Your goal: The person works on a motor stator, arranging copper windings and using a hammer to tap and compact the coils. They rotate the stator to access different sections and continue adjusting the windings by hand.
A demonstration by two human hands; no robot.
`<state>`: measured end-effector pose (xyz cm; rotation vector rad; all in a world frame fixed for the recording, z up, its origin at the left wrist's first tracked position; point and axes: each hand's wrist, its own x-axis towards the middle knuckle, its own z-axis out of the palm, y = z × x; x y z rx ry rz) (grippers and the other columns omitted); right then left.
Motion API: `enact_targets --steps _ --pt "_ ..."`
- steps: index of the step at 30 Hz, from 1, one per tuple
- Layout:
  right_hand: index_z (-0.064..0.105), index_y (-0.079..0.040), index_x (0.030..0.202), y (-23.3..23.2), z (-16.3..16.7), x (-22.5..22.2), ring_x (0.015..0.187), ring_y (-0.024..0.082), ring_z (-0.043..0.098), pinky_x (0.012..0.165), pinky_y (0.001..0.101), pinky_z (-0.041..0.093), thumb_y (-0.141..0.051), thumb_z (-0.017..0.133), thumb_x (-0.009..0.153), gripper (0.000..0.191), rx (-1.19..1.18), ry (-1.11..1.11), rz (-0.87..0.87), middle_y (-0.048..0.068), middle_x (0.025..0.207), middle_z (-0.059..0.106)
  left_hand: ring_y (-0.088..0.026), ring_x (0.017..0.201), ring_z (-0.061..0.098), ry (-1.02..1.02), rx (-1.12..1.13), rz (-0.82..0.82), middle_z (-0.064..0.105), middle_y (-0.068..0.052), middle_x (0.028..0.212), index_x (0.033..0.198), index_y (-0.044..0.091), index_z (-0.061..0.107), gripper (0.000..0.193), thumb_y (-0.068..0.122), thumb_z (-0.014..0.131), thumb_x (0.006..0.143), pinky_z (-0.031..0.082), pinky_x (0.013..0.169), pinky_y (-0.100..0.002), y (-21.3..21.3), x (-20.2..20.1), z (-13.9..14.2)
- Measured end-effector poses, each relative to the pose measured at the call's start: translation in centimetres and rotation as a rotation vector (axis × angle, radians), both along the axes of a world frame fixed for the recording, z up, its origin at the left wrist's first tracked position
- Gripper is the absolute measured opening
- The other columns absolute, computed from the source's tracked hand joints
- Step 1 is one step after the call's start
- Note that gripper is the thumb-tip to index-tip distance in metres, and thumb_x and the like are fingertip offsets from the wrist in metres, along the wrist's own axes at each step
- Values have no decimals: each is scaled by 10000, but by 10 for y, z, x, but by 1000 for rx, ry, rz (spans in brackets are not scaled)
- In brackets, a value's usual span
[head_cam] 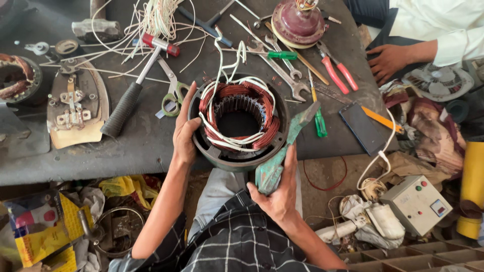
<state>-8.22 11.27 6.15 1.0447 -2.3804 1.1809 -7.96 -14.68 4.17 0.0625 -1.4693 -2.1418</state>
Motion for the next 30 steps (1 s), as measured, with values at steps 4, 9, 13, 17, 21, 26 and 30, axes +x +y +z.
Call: enact_targets --steps 4,9,13,17,21,26,30 --pt "94 33 1635 6 8 1 1520 512 361 1241 520 354 -289 812 801 1147 32 -35 2 359 1648 251 -264 1580 288 -32 82 40 329 -179 1696 1631 12 310 859 114 464 792 177 1284 -336 8 2 0" --pt "138 55 1631 11 21 -20 1494 477 429 1233 475 388 -266 775 809 1089 49 -48 52 341 1622 327 -269 1581 267 -79 70 102 275 -176 1717 1640 26 259 891 101 467 776 172 1269 -335 18 6 3" --pt "169 63 1622 20 24 -49 1462 464 463 1201 462 403 -265 775 794 1077 83 -71 103 327 1597 367 -273 1583 242 -73 68 100 225 -176 1727 1652 29 189 885 138 493 828 170 1267 -342 23 7 3" --pt "127 60 1635 24 7 -56 1405 377 532 1149 426 445 -265 741 816 1074 29 -189 110 281 1573 431 -267 1576 314 1 154 2 303 -195 1711 1649 -19 260 787 367 471 997 204 1284 -357 4 -4 -2" --pt "-27 18 1682 15 -14 -48 1396 277 562 1210 393 447 -349 711 947 1104 -165 -354 137 206 1557 505 -302 1475 458 -13 290 -296 445 -230 1605 1617 -27 309 894 633 390 1019 331 1254 -414 -37 -39 -2" --pt "-27 -9 1693 -10 -26 -27 1545 212 381 1301 361 318 -449 723 1014 1104 -540 -398 183 155 1714 303 -286 1380 557 -105 342 -674 540 -216 1517 1593 -29 390 1060 798 325 934 431 1208 -440 -64 -99 5" --pt "38 -3 1704 -18 -19 -26 1471 187 452 1246 324 360 -453 669 1044 1018 -517 -390 91 124 1665 389 -295 1375 574 -124 210 -818 563 -227 1501 1592 -25 396 1096 830 315 912 440 1208 -436 -69 -116 4"
